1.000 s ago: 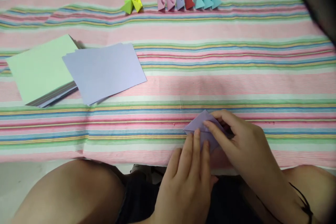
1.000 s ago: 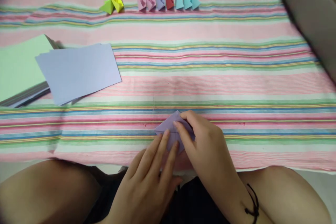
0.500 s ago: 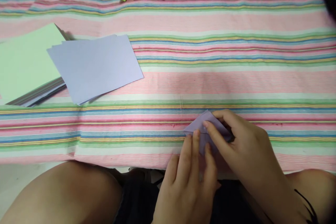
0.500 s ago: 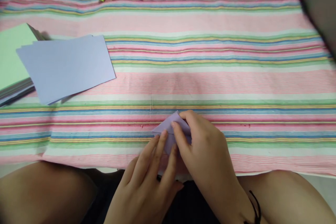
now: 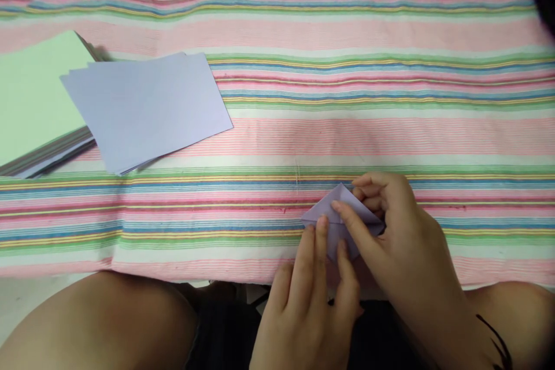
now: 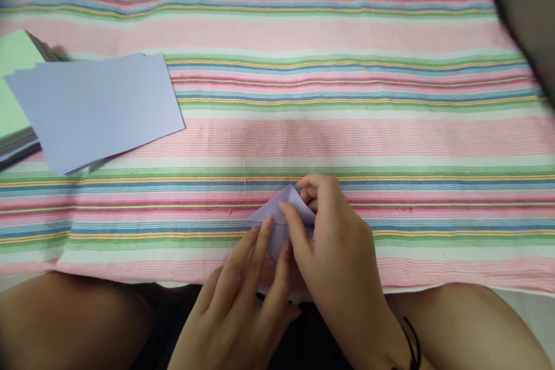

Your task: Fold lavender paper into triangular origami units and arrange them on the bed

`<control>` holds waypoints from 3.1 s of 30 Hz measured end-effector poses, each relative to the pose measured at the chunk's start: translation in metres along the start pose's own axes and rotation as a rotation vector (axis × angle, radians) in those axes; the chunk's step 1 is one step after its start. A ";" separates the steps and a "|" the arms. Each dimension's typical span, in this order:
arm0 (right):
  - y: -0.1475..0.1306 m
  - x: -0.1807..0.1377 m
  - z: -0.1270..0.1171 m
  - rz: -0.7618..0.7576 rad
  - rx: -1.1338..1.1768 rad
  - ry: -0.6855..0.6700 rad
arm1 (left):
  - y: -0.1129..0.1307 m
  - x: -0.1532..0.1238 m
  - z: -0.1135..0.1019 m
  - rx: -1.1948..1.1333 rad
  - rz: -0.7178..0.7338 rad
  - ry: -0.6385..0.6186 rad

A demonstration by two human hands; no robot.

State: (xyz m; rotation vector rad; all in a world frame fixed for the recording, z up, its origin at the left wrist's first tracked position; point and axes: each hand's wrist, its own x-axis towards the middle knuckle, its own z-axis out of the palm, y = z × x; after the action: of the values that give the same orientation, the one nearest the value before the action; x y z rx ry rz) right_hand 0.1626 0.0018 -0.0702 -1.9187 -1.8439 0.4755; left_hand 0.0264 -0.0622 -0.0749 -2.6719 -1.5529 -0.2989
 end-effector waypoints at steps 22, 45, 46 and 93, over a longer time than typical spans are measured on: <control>-0.003 0.003 0.001 -0.057 -0.068 -0.008 | 0.002 0.004 -0.009 -0.055 -0.103 -0.109; 0.000 0.004 0.004 -0.113 -0.055 0.016 | -0.025 0.015 -0.018 -0.069 -0.052 -0.085; 0.000 0.004 0.004 -0.110 -0.055 0.017 | -0.025 0.014 -0.017 -0.070 -0.050 -0.089; 0.002 0.005 0.006 -0.128 -0.079 0.019 | -0.084 0.033 -0.015 -0.026 0.342 0.027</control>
State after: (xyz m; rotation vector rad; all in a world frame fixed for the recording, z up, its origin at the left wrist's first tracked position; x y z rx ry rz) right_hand 0.1613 0.0071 -0.0765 -1.8337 -1.9861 0.3457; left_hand -0.0328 0.0061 -0.0595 -2.8724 -1.0633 -0.3389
